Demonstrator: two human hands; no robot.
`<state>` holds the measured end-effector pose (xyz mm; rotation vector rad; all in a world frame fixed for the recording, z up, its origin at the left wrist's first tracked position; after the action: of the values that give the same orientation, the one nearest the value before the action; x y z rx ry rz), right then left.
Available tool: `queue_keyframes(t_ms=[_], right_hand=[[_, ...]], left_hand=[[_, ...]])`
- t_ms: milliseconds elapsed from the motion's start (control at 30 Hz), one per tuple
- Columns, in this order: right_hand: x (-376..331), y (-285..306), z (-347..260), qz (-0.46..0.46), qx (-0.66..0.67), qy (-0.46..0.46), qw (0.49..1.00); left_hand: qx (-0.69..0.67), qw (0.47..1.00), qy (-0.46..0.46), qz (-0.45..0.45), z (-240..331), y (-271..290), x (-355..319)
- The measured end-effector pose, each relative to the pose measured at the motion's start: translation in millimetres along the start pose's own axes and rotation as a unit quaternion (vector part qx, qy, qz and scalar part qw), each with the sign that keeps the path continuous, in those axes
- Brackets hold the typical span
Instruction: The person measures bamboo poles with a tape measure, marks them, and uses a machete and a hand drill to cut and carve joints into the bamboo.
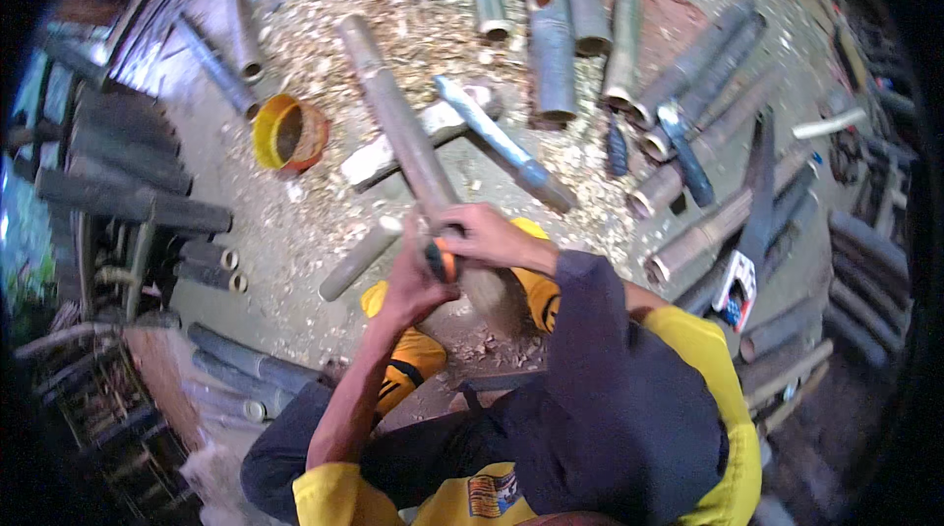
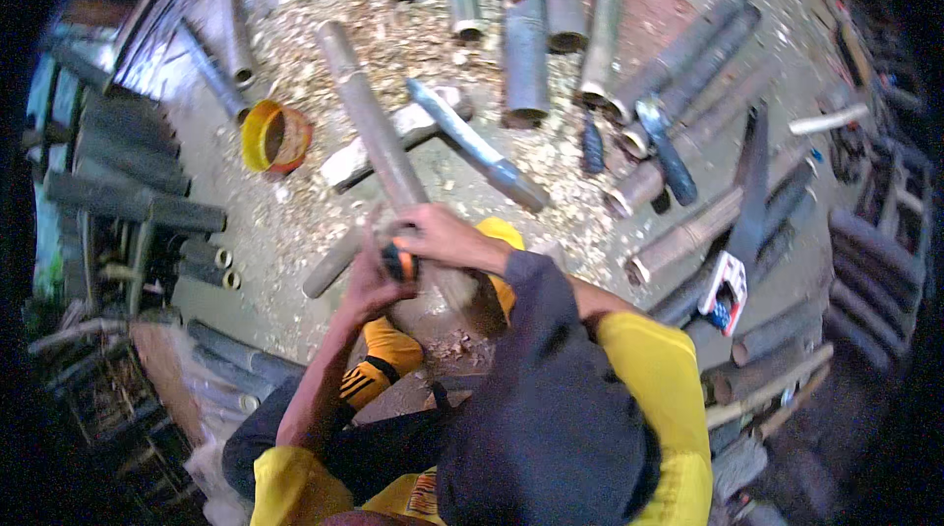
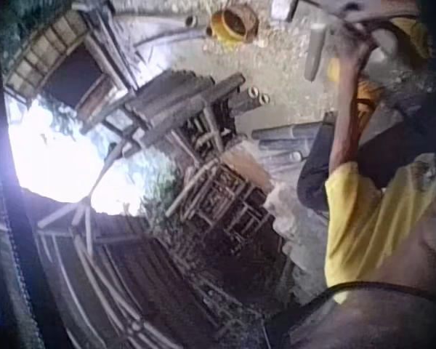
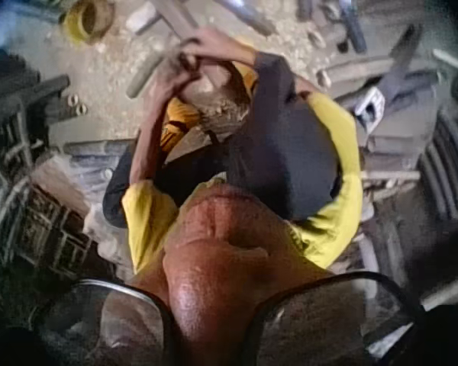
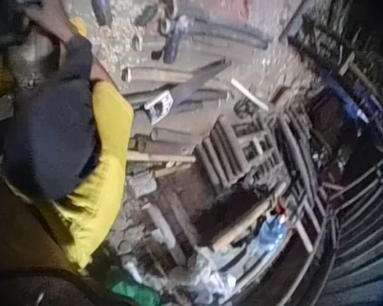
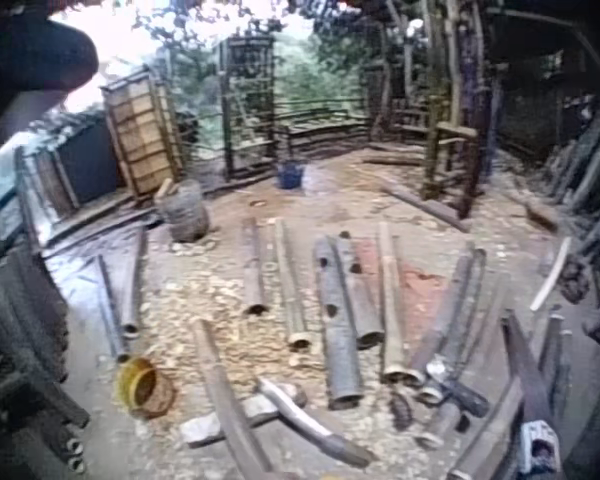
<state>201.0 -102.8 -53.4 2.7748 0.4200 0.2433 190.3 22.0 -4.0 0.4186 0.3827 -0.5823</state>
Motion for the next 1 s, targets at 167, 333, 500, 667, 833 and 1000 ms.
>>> queue_keyframes(t_ms=[167, 333, 500, 667, 833, 1000], right_hand=[[-30.0, 32.8, -21.2, -0.069, 0.025, -0.094, 0.993], [-79.2, 76.8, 17.9, 0.053, 0.214, -0.198, 0.955], [-120.9, 162.3, 31.1, 0.175, 0.125, -0.288, 0.933], [-174.8, 270.6, 71.4, 0.227, -0.508, -0.224, 0.800], [-186.4, 297.2, 125.4, 0.053, -0.503, -0.326, 0.799], [-182.1, 291.1, 149.2, 0.096, -0.533, -0.345, 0.767]], left_hand=[[0.061, 0.984, -0.129, -0.109, -24.5, -23.0, 10.1], [0.120, 0.983, -0.072, -0.122, -39.1, -25.3, -5.3], [0.013, 0.972, 0.213, -0.098, -75.2, 11.8, -14.5], [0.271, 0.952, 0.067, -0.121, -59.3, 61.1, -3.3], [0.455, 0.833, 0.115, -0.292, -59.7, 68.9, 10.1], [0.478, 0.804, 0.080, -0.345, -57.0, 38.7, 17.1]])
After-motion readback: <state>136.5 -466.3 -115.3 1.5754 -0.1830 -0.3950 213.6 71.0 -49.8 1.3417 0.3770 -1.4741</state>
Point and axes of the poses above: each hand's wrist, its own x-axis towards the middle knuckle, its own y-axis out of the back of the hand, z = x × y, the point moved 5 cm from there along x, towards the middle knuckle, and after that the axes turned 7 degrees about -x, right-handed, at the moved point
